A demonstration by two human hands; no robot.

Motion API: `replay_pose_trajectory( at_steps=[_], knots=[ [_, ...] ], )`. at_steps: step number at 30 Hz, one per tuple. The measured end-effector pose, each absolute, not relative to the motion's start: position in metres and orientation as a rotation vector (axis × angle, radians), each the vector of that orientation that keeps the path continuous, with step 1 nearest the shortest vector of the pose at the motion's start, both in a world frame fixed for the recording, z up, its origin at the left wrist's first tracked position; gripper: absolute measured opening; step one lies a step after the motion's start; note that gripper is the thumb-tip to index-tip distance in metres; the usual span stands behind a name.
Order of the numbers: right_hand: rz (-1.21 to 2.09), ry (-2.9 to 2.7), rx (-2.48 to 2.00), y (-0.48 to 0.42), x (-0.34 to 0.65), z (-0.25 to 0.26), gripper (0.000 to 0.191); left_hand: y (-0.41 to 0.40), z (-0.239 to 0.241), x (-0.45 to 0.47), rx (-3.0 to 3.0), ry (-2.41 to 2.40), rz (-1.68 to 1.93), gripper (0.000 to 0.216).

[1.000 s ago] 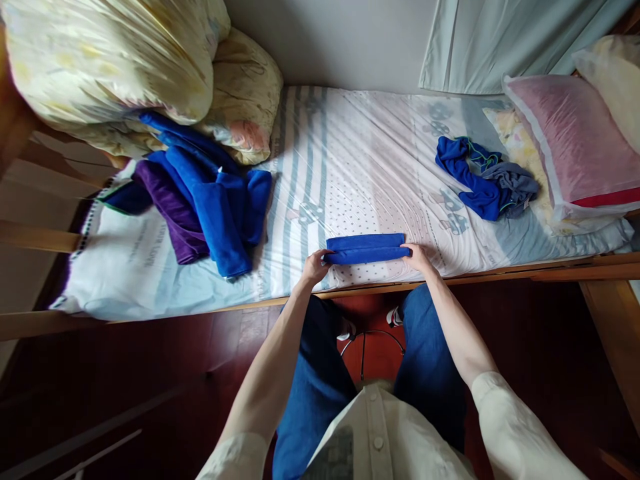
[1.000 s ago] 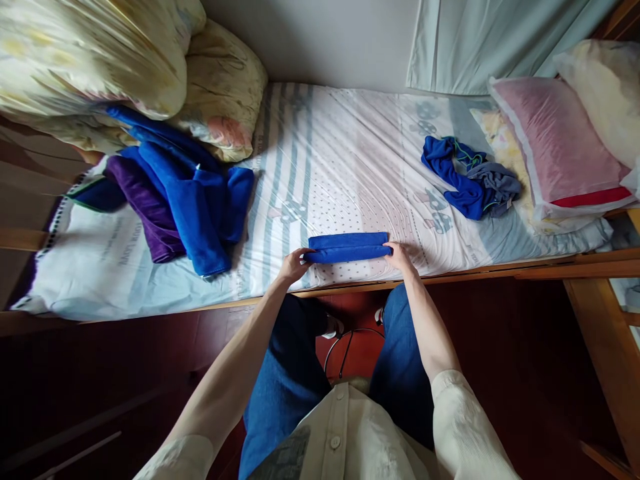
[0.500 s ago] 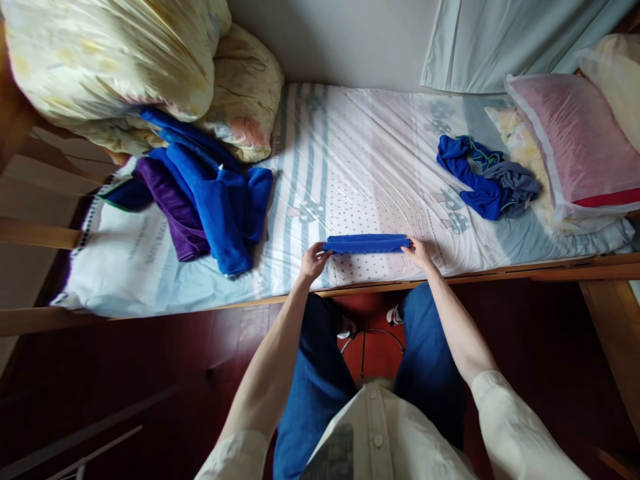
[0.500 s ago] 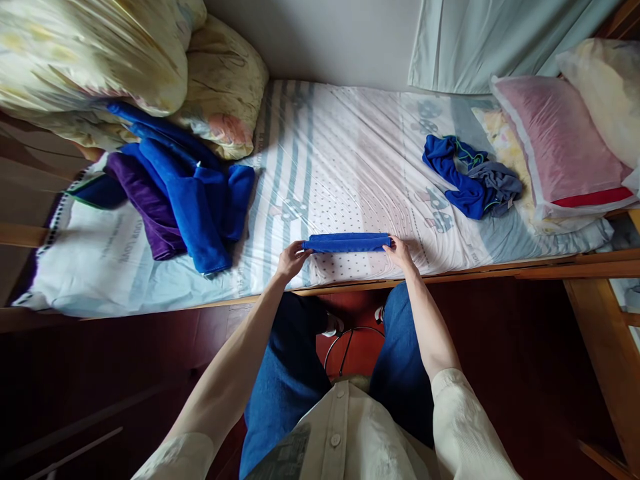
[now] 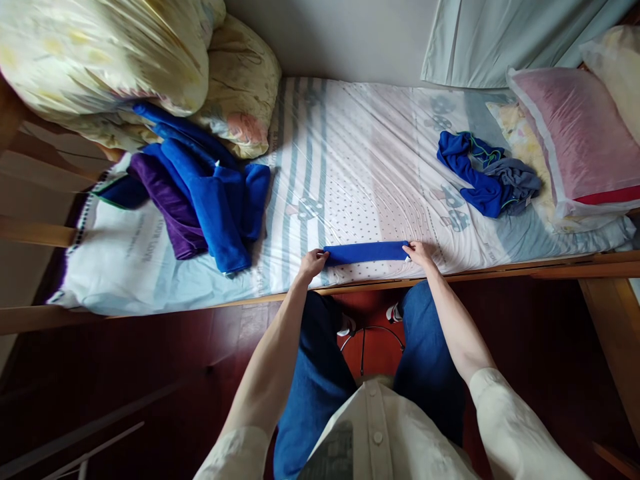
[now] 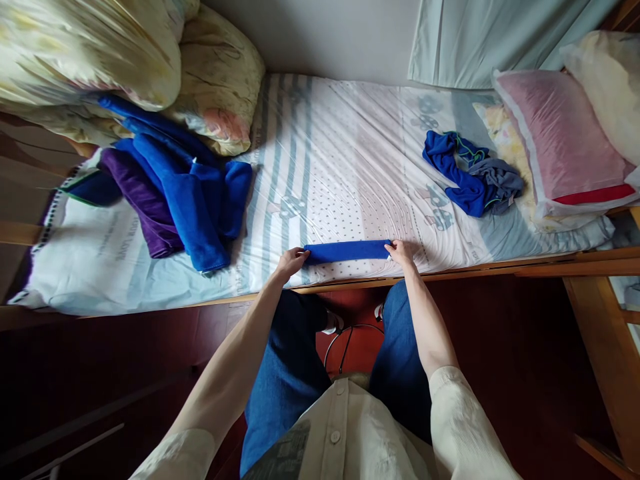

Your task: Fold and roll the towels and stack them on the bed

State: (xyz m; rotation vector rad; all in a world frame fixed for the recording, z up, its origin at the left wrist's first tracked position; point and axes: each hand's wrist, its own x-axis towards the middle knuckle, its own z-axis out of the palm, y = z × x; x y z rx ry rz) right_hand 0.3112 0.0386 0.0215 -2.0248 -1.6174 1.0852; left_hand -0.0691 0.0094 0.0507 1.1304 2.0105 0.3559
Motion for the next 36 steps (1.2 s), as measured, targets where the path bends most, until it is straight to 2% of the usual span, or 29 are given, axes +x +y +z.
replay_pose_trajectory(
  at_steps=[6, 13, 22, 27, 33, 36],
  knots=[
    [1.122, -1.582, -2.092, 0.04, 0.309, 0.022, 0.023, 0.009, 0.047, -0.071, 1.136, 2.013, 0.376, 0.034],
    [1.125, -1.58, -2.114, 0.039, 0.306, 0.029, 0.019, 0.01, 0.05, -0.07, 1.125, 2.023, 0.336, 0.026],
    [0.796, -1.818, -1.94, 0.034, 0.302, 0.044, 0.021, 0.001, 0.061, -0.069, 1.4, 2.15, 0.403, 0.02],
    [0.629, -1.942, -1.997, 0.029, 0.294, 0.061, 0.023, -0.013, 0.077, -0.056, 1.498, 2.01, 0.445, 0.012],
    [0.552, -2.121, -1.812, 0.023, 0.265, 0.087, 0.03, -0.033, 0.083, -0.029, 1.223, 1.999, 0.307, 0.027],
    [0.653, -2.23, -1.702, 0.027, 0.235, 0.096, 0.034, -0.028, 0.078, -0.028, 1.126, 2.042, 0.363, 0.051]
  ],
)
